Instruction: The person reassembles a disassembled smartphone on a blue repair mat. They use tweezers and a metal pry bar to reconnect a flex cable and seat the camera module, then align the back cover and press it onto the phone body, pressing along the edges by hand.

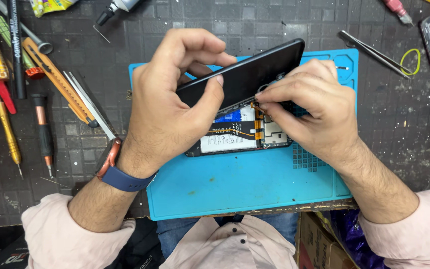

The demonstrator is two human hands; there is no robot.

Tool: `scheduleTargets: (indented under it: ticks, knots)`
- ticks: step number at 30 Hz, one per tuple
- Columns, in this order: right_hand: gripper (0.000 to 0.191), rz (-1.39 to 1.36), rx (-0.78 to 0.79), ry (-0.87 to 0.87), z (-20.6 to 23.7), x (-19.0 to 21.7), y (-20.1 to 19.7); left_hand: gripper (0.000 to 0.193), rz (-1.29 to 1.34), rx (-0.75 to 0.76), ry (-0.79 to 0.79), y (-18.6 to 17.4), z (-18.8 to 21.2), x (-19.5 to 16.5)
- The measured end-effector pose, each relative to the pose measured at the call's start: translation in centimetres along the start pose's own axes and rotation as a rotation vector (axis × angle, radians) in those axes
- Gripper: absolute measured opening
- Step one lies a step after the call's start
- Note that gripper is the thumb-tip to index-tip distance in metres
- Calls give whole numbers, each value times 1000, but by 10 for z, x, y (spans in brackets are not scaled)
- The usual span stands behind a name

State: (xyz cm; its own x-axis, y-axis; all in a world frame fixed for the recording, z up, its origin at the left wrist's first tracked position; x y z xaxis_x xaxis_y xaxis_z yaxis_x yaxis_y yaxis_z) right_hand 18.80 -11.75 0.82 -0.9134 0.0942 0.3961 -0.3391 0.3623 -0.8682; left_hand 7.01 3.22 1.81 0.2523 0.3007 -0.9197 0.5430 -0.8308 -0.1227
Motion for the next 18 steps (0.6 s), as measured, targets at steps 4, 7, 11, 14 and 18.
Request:
scheduleTargets:
  ticks: [4, 7, 11, 14, 18]
  knots:
    - [20, -7, 19, 29, 2, -3, 4, 32, -29, -7, -58, -2, 1, 4]
    - [19, 11, 16, 18, 3, -3, 5, 32, -4, -2, -46, -2, 2, 5]
    - [19, 29, 16, 1, 4, -3, 5, 32, 14, 11, -30, 1, 4, 7]
    - [21, 45, 7, -29, 3, -2, 4, 33, 26, 13, -19, 1, 5, 9]
    - [21, 70, 13, -40, 5, -3, 3, 33, 37, 17, -24, 2, 6, 10]
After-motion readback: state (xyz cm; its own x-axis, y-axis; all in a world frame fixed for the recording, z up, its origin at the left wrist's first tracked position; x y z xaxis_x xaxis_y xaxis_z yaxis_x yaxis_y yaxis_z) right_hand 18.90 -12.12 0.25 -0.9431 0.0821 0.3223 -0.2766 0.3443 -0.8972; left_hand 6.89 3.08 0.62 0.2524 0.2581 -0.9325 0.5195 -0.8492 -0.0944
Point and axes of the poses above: each hand's wrist, its own z-axis away from the middle knuckle, its own y-axis out of the palm, x = y × z, the point moved 8 cm from there along -z, towards the middle knuckle, and after that the axes turned 7 degrees about z, right-handed, at the moved point
